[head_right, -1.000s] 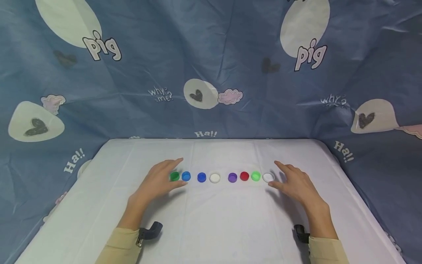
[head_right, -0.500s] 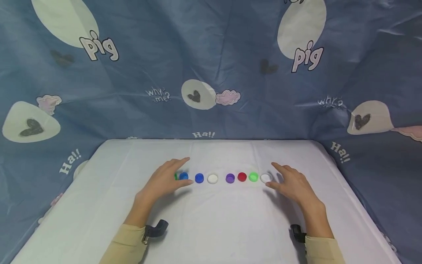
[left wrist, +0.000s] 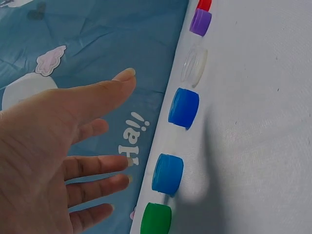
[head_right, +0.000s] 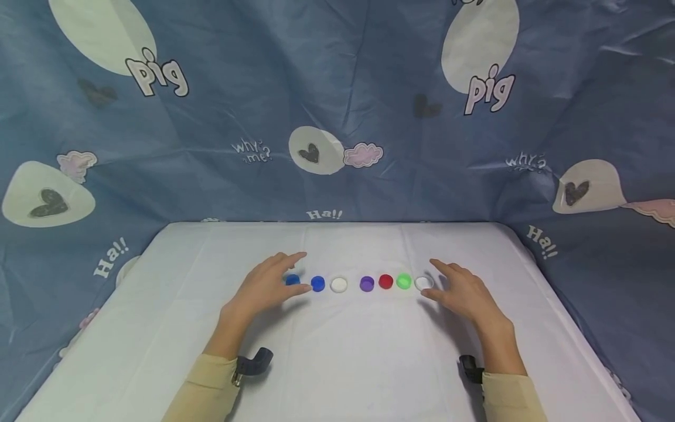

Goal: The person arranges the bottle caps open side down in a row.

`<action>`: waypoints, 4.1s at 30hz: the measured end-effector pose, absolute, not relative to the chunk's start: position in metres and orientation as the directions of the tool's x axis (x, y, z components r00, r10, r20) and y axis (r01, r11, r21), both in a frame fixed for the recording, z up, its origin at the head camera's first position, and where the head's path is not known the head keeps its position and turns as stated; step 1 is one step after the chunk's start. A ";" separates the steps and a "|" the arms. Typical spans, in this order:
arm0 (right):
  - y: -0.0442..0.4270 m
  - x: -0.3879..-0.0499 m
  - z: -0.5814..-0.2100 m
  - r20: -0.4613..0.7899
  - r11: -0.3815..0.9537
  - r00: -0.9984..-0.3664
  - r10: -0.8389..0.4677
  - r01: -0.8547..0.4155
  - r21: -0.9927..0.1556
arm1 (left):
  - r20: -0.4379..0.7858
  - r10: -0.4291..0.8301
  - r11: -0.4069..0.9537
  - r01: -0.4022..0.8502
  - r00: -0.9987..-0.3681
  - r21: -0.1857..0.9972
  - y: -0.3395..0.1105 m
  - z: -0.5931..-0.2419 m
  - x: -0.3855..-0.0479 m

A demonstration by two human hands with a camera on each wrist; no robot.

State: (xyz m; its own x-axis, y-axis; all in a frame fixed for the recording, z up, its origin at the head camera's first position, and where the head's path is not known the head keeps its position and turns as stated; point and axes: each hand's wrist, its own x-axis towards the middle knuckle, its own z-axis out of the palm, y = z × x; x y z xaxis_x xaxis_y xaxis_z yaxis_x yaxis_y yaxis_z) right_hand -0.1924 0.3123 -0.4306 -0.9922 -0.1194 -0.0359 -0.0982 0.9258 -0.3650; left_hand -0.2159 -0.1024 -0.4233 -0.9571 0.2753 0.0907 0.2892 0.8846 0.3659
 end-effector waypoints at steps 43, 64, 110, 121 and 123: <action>0.310 -0.199 -0.432 -0.065 0.911 -0.993 -0.100 -0.065 -0.408 | 0.096 0.405 0.840 0.411 -0.909 0.355 -0.046 -0.424 -0.227; 0.312 -0.199 -0.424 -0.030 0.886 -0.994 -0.109 -0.084 -0.456 | 0.056 0.489 0.807 0.476 -0.870 0.349 0.001 -0.425 -0.235; 0.317 -0.204 -0.433 -0.026 0.891 -0.996 -0.083 -0.063 -0.449 | 0.098 0.519 0.786 0.519 -0.849 0.336 0.075 -0.433 -0.239; 0.320 -0.205 -0.435 -0.039 0.890 -0.996 -0.074 -0.049 -0.454 | 0.128 0.518 0.793 0.531 -0.846 0.299 0.090 -0.435 -0.238; 0.319 -0.205 -0.436 -0.041 0.890 -0.996 -0.076 -0.049 -0.454 | 0.128 0.507 0.801 0.520 -0.853 0.296 0.093 -0.437 -0.239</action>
